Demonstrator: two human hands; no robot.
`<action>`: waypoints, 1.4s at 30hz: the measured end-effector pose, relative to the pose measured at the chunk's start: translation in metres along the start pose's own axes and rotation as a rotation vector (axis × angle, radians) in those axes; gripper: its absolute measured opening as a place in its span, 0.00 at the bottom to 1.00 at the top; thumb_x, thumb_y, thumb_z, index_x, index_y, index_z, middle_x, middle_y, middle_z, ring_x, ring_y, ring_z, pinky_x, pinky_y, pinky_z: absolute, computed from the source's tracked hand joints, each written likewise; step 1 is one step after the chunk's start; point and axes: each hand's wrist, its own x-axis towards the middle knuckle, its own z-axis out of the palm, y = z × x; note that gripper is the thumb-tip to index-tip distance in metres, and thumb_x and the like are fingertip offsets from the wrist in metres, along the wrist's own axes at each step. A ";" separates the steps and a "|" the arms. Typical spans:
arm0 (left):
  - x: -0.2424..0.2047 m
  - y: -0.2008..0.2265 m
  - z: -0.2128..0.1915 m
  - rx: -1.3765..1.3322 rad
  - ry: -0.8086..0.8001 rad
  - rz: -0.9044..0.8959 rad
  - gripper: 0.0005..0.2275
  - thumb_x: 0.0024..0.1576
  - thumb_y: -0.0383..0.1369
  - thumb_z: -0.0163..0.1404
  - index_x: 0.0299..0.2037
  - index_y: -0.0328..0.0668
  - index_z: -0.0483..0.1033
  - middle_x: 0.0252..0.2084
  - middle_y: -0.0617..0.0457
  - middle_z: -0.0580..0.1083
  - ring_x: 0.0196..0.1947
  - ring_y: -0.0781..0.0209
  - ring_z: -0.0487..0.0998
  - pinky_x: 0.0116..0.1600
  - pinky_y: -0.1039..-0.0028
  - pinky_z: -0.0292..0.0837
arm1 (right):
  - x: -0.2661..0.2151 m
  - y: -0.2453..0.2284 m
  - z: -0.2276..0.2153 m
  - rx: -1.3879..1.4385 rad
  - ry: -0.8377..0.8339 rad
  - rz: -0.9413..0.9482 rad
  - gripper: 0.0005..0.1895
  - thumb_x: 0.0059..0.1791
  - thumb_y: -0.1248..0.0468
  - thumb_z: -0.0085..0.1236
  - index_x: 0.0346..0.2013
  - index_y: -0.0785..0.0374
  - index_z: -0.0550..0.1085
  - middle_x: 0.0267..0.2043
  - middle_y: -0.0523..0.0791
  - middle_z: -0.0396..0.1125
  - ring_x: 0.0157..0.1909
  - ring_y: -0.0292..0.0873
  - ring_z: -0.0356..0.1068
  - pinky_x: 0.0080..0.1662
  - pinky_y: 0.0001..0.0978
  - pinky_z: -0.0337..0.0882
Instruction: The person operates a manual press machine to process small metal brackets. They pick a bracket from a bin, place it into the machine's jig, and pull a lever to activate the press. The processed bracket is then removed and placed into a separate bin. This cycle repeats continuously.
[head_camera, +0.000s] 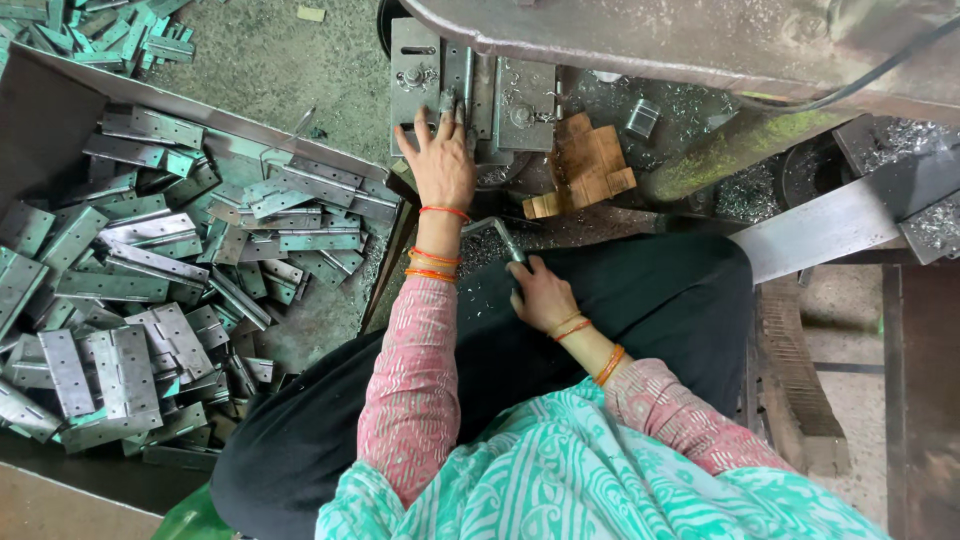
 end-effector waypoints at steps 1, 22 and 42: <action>0.000 -0.001 0.000 0.014 0.006 0.007 0.20 0.61 0.33 0.43 0.65 0.45 0.72 0.65 0.54 0.71 0.72 0.42 0.56 0.72 0.33 0.38 | 0.000 0.004 0.004 -0.013 0.005 0.001 0.25 0.45 0.59 0.62 0.57 0.50 0.70 0.53 0.55 0.64 0.46 0.62 0.73 0.43 0.56 0.75; 0.024 0.008 0.014 0.070 -0.053 0.003 0.22 0.62 0.33 0.42 0.68 0.47 0.67 0.67 0.55 0.67 0.74 0.43 0.50 0.72 0.30 0.36 | -0.006 0.006 0.019 -0.035 0.146 -0.079 0.24 0.45 0.59 0.61 0.56 0.52 0.70 0.56 0.56 0.64 0.46 0.61 0.73 0.42 0.54 0.75; 0.054 -0.006 0.015 0.063 -0.037 0.066 0.22 0.60 0.32 0.42 0.66 0.45 0.71 0.65 0.55 0.69 0.74 0.41 0.50 0.70 0.27 0.34 | -0.002 -0.002 -0.002 0.016 0.082 -0.066 0.24 0.43 0.60 0.60 0.54 0.52 0.70 0.50 0.54 0.64 0.41 0.61 0.74 0.39 0.55 0.75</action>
